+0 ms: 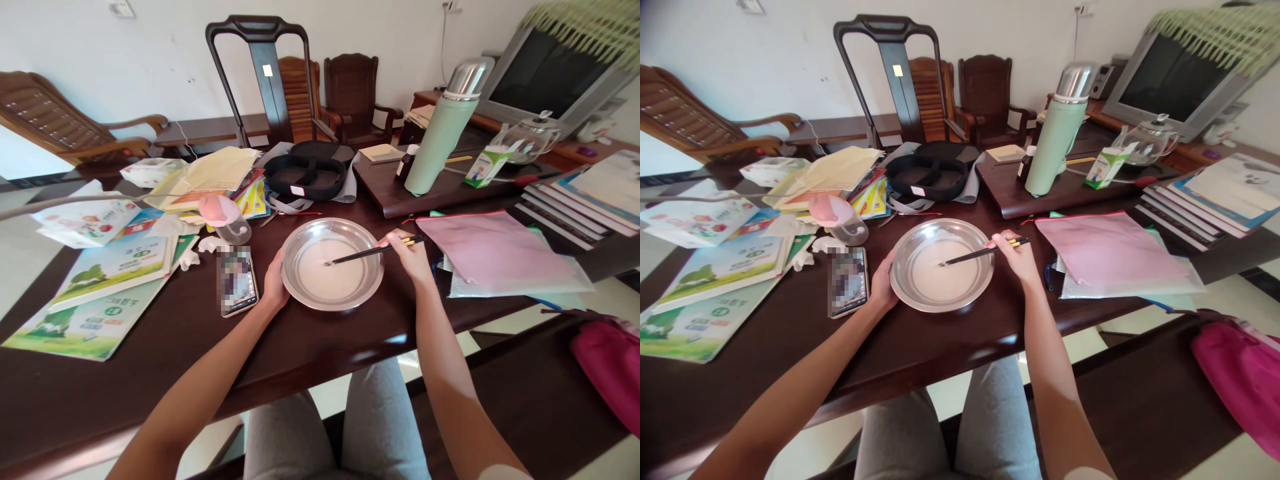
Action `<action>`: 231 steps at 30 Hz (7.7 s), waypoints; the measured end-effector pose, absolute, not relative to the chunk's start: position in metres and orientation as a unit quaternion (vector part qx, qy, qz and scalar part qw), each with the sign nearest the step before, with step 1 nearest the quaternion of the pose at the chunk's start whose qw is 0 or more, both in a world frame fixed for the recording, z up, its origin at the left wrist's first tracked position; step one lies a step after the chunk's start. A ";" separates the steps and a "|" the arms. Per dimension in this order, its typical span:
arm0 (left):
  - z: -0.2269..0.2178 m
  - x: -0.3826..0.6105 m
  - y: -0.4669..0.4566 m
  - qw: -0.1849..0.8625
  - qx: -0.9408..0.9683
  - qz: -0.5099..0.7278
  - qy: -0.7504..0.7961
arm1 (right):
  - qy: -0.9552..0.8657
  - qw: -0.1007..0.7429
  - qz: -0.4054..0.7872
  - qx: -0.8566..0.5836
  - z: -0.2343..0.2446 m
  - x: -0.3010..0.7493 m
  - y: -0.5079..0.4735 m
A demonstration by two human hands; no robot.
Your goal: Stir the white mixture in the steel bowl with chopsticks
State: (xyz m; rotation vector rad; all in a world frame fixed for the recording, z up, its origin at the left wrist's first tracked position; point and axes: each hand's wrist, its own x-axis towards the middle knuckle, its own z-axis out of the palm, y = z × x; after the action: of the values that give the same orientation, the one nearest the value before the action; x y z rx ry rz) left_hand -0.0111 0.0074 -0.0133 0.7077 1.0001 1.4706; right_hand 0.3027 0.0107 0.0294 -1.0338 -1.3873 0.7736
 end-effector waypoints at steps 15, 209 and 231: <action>-0.010 -0.010 0.006 0.576 0.298 0.628 0.430 | -0.574 0.604 0.321 -0.449 0.030 0.304 0.010; -0.011 -0.010 0.007 0.577 0.302 0.627 0.427 | -0.628 0.558 0.335 -0.427 0.028 0.299 0.012; -0.009 -0.009 0.007 0.578 0.288 0.630 0.433 | -0.605 0.582 0.343 -0.421 0.026 0.303 0.011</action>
State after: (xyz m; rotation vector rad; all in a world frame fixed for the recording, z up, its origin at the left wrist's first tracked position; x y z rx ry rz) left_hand -0.0091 0.0065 -0.0089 0.6734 1.0121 1.4729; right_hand 0.3030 0.0115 0.0263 -0.9840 -1.4135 0.8007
